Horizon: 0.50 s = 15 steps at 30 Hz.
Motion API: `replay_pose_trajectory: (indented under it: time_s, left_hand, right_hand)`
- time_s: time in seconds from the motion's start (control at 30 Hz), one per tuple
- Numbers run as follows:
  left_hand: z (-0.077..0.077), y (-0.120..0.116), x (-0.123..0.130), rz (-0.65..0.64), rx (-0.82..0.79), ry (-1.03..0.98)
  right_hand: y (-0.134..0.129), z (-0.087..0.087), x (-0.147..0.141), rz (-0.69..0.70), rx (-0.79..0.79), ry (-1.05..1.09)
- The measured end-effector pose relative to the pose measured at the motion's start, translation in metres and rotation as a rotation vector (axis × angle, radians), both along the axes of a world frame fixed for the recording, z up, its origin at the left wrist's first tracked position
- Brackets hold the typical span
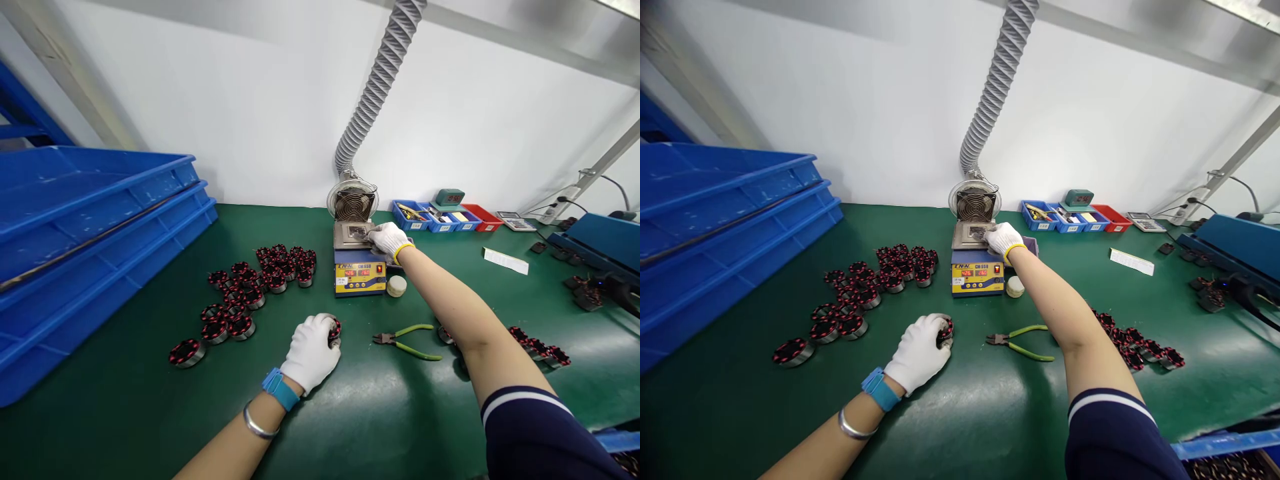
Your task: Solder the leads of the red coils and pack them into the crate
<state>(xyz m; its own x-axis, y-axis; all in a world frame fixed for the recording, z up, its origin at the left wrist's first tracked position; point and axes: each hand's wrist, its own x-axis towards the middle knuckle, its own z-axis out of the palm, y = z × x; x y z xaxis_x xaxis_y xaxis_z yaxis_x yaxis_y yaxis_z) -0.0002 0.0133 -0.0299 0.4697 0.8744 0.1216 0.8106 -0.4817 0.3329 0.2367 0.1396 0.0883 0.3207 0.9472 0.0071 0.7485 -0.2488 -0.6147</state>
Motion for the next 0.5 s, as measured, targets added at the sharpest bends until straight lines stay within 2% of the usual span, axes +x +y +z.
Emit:
replay_pose_trajectory:
  time_s: [0.2, 0.37, 0.43, 0.5]
  left_hand:
    - [-0.002, 0.0, 0.0, -0.003, 0.022, -0.015]
    - [-0.002, 0.0, -0.002, -0.014, 0.026, -0.022]
    - [-0.001, -0.001, -0.003, -0.014, 0.022, -0.044]
    - [0.001, -0.004, -0.002, 0.004, 0.006, -0.092]
  right_hand:
    - [-0.01, -0.014, -0.003, 0.002, 0.03, 0.315]
    - [-0.03, -0.009, 0.013, -0.044, 0.052, 0.387]
    - [-0.042, -0.006, 0.029, -0.076, 0.069, 0.327]
    - [-0.054, -0.007, 0.046, -0.108, 0.076, 0.084]
